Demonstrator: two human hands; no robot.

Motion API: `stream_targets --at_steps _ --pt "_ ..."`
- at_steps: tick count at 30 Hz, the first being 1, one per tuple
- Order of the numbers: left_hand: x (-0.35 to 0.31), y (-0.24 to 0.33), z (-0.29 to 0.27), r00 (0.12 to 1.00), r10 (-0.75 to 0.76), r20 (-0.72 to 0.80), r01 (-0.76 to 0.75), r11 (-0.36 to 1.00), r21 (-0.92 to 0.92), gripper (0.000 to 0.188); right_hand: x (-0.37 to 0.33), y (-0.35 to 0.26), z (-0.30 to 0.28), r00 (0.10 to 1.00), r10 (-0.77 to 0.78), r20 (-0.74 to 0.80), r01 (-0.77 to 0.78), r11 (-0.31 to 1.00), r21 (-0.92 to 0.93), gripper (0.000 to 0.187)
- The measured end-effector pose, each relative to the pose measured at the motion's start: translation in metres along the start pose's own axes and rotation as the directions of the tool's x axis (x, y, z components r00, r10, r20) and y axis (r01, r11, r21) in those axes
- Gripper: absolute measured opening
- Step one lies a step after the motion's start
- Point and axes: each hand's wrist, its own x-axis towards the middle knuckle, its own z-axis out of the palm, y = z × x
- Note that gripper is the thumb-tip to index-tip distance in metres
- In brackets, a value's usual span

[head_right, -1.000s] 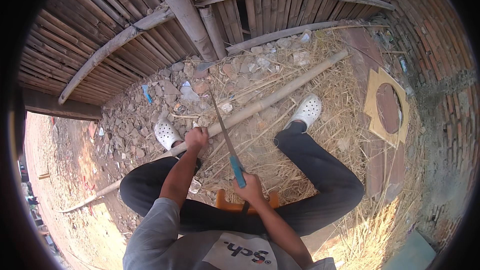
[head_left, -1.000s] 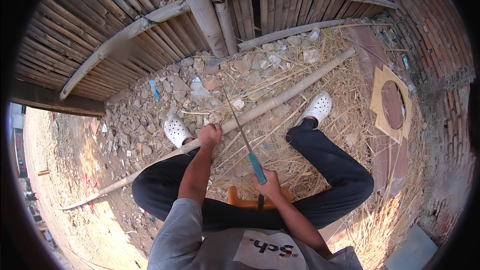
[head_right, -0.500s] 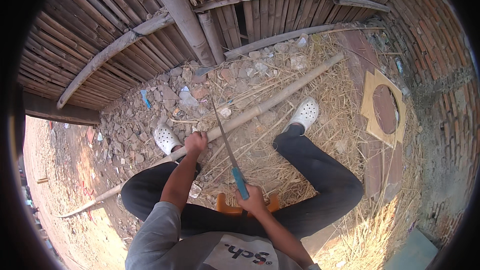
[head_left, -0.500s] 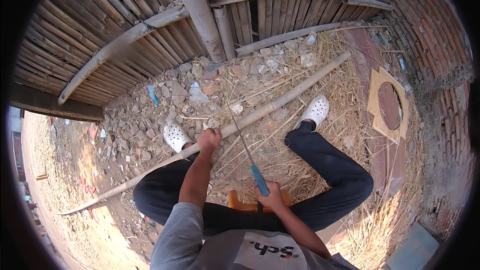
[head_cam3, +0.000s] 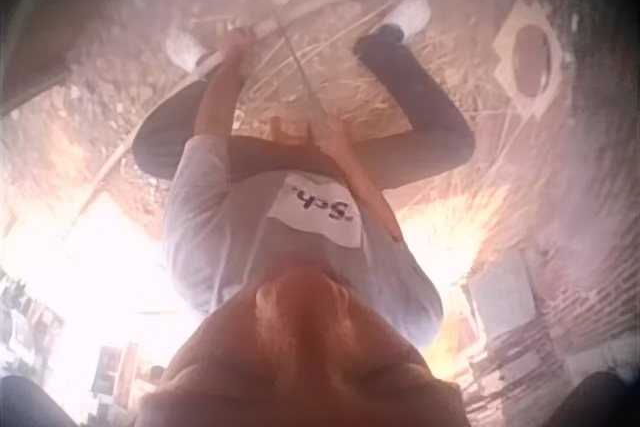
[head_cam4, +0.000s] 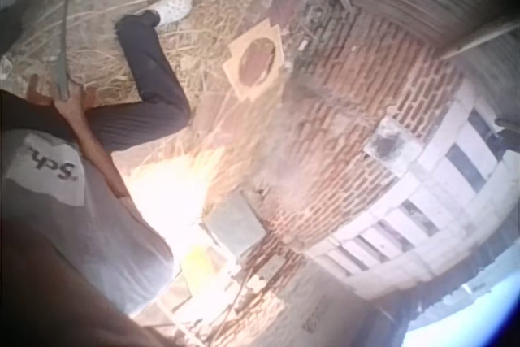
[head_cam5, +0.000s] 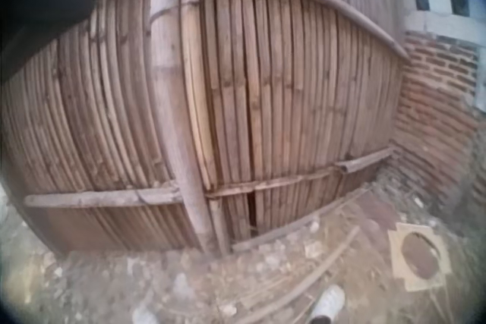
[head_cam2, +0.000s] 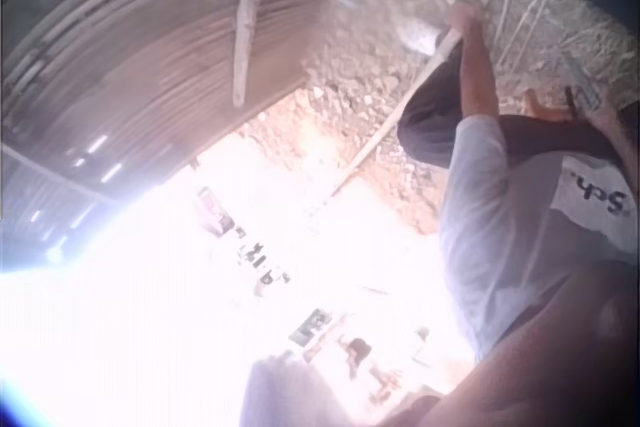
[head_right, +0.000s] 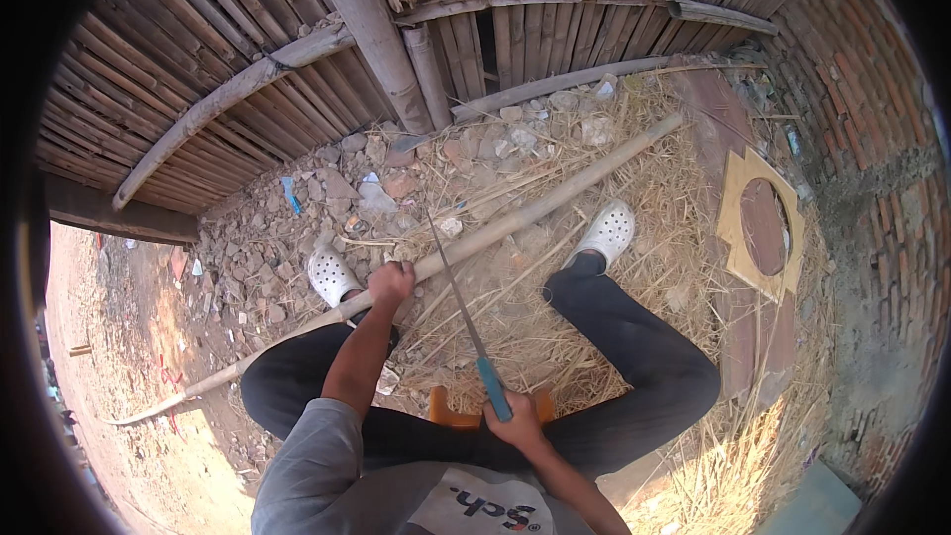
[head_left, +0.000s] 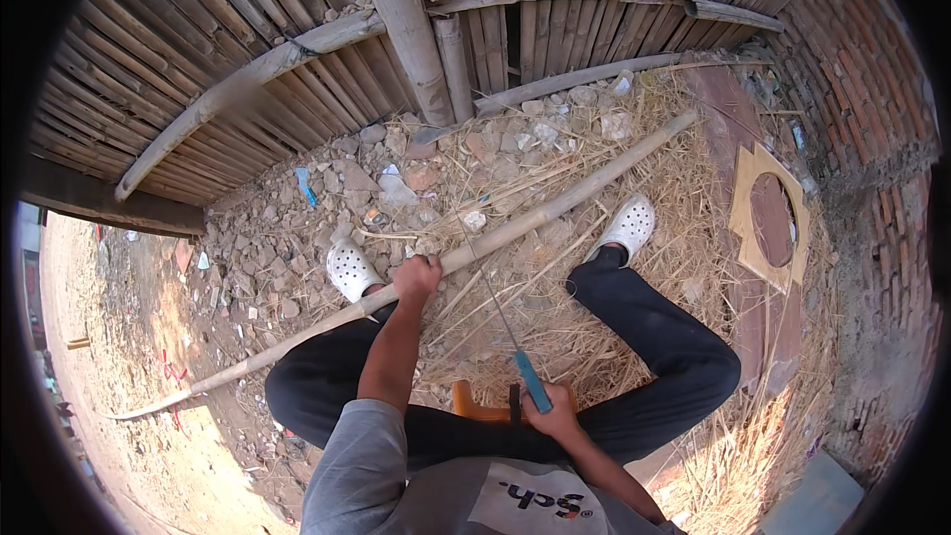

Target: The person sits on a small stool and uses a hand saw to cut a long bamboo pole. They hold the pole steady with their left hand while sawing with their right hand, eventually cutting through the bamboo to separate a section.

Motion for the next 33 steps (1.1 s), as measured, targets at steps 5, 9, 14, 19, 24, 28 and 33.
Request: stream_targets --at_steps 5,9,14,19,24,28,33 --pt "0.004 0.001 0.001 0.999 0.017 0.042 -0.019 0.999 0.046 0.055 -0.048 -0.013 -0.020 0.977 0.123 0.171 -0.105 0.988 -0.113 0.011" --pt "0.015 0.016 -0.009 0.998 0.004 0.065 -0.007 0.999 0.050 0.057 -0.039 0.016 0.014 0.957 -0.014 0.290 0.128 0.918 -0.376 0.013" --pt "0.011 0.000 0.013 0.999 0.053 0.003 -0.053 0.998 0.030 0.053 -0.044 -0.015 -0.037 0.984 0.167 0.070 -0.172 0.983 0.072 0.012" --pt "-0.003 0.004 0.010 0.988 0.094 -0.125 -0.093 0.996 0.017 0.050 -0.030 -0.077 -0.059 0.986 0.161 0.046 -0.162 0.987 0.018 0.021" --pt "-0.012 0.008 0.015 0.986 0.099 -0.133 -0.099 0.995 0.001 0.049 0.008 -0.037 -0.007 0.988 0.157 -0.013 -0.156 0.985 0.079 0.016" --pt "-0.003 -0.003 0.014 0.982 0.118 -0.148 -0.118 0.993 0.010 0.046 0.027 -0.028 0.004 0.962 0.262 0.072 -0.251 0.959 -0.131 0.013" --pt "-0.006 0.000 0.016 0.979 0.096 -0.177 -0.102 0.994 -0.026 0.046 -0.048 -0.048 -0.041 0.988 0.142 0.054 -0.141 0.990 -0.020 0.017"
